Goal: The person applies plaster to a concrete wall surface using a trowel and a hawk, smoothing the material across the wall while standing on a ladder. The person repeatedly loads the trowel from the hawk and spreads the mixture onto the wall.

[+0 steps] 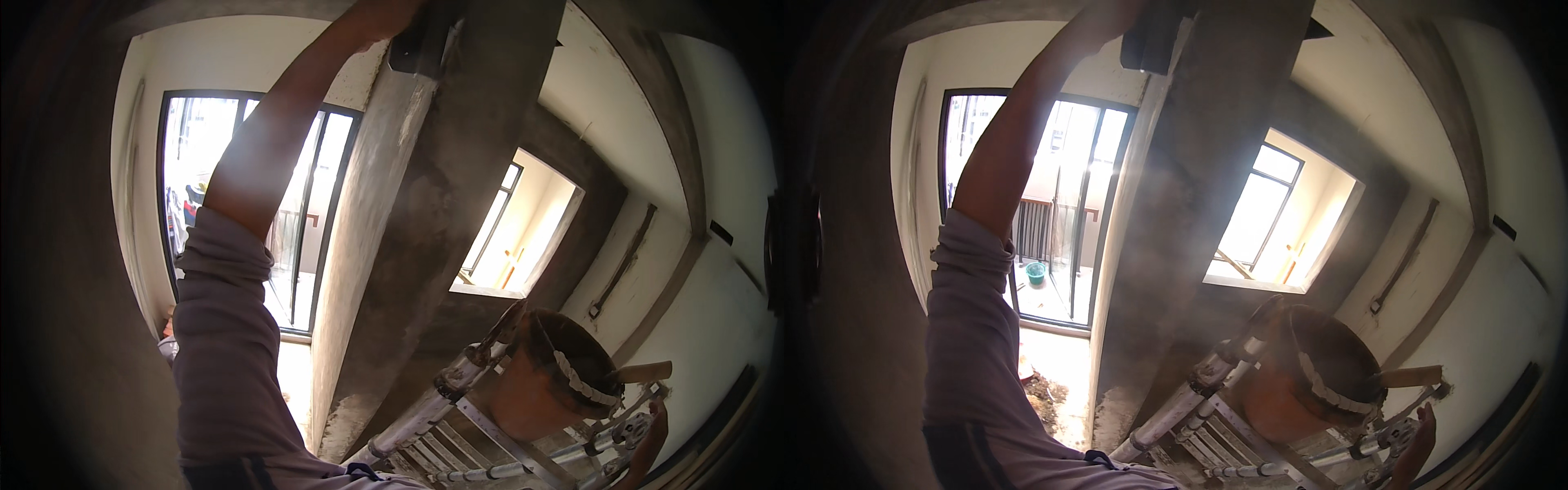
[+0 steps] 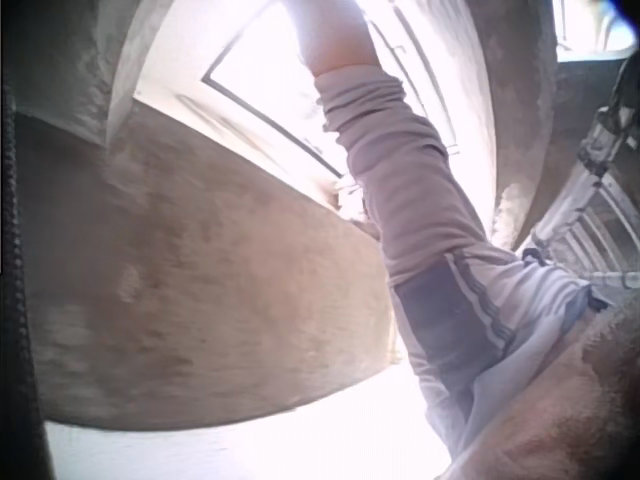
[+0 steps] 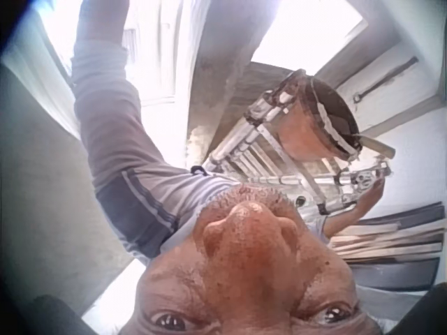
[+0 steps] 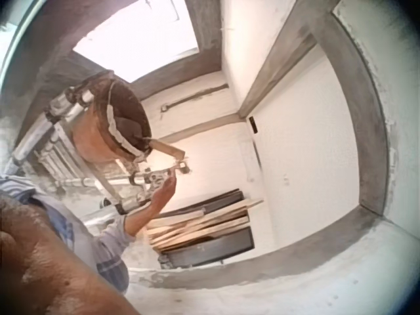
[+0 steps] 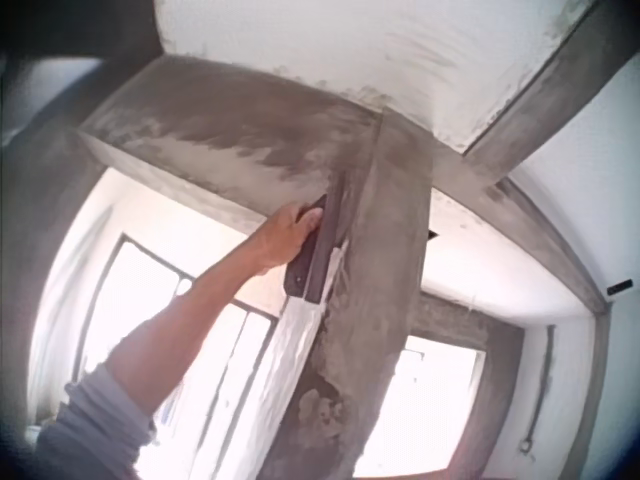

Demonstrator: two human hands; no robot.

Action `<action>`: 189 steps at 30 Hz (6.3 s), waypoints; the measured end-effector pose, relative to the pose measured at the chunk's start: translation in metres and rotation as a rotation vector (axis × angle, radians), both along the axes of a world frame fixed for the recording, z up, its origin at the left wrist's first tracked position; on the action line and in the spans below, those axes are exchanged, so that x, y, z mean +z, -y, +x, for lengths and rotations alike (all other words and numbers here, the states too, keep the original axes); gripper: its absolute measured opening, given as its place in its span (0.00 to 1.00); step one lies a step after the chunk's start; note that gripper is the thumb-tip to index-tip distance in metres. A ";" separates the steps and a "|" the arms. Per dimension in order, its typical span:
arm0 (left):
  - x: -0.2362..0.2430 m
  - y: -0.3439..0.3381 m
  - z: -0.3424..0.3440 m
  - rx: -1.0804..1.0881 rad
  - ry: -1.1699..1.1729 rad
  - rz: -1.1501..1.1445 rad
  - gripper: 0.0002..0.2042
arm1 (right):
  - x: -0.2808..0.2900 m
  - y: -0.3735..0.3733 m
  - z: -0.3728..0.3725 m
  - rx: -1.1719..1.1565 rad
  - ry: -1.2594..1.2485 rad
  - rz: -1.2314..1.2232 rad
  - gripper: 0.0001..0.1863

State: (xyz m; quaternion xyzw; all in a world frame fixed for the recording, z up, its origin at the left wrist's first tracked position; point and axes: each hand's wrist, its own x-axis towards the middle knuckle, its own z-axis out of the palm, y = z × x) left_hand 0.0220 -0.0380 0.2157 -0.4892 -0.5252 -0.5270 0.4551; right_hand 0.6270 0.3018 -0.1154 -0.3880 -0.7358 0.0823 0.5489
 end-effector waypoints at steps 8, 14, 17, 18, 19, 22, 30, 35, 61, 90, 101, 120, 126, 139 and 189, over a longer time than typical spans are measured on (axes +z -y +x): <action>0.025 -0.015 -0.001 -0.016 0.011 0.021 0.24 | 0.000 0.002 -0.005 0.133 -0.132 -0.046 0.31; 0.038 -0.021 0.008 -0.019 0.011 -0.024 0.24 | 0.002 0.003 -0.009 0.144 -0.058 0.031 0.27; 0.040 -0.031 0.011 0.035 -0.029 -0.028 0.24 | 0.002 0.011 -0.013 0.211 -0.169 -0.066 0.24; 0.040 -0.035 0.013 0.041 -0.037 -0.032 0.24 | 0.002 0.014 -0.011 0.184 -0.141 -0.061 0.25; 0.037 -0.028 0.016 0.070 -0.034 -0.036 0.24 | 0.002 0.012 -0.011 0.180 -0.103 -0.058 0.25; 0.038 -0.008 0.022 0.140 -0.036 -0.034 0.23 | -0.001 0.002 -0.013 0.135 -0.036 -0.041 0.23; -0.070 -0.012 -0.023 0.143 -0.088 -0.199 0.21 | -0.017 -0.024 0.004 0.112 -0.031 -0.026 0.23; -0.148 -0.001 0.016 0.163 -0.031 -0.161 0.15 | -0.029 -0.051 0.019 0.253 -0.298 -0.229 0.18; -0.077 -0.024 -0.012 0.165 -0.275 -0.060 0.21 | 0.018 0.041 -0.024 0.038 -0.044 -0.176 0.20; -0.009 -0.031 -0.009 0.077 -0.347 0.083 0.18 | 0.006 0.017 -0.008 0.038 -0.080 -0.089 0.19; -0.298 -0.013 -0.018 -0.139 0.150 -0.279 0.20 | 0.004 0.015 -0.005 0.063 -0.103 -0.164 0.21; -0.251 -0.029 -0.048 0.021 0.126 -0.266 0.21 | 0.009 0.004 0.004 0.038 0.015 -0.094 0.17; -0.367 0.012 -0.037 -0.114 0.357 -0.218 0.19 | 0.026 0.010 -0.001 0.067 -0.034 -0.141 0.17; -0.112 -0.052 -0.060 -0.144 -0.043 0.160 0.20 | 0.021 0.020 -0.011 -0.072 0.152 0.026 0.16; -0.349 -0.042 0.138 -1.491 0.888 0.240 0.19 | 0.160 0.039 -0.087 0.081 0.942 0.665 0.20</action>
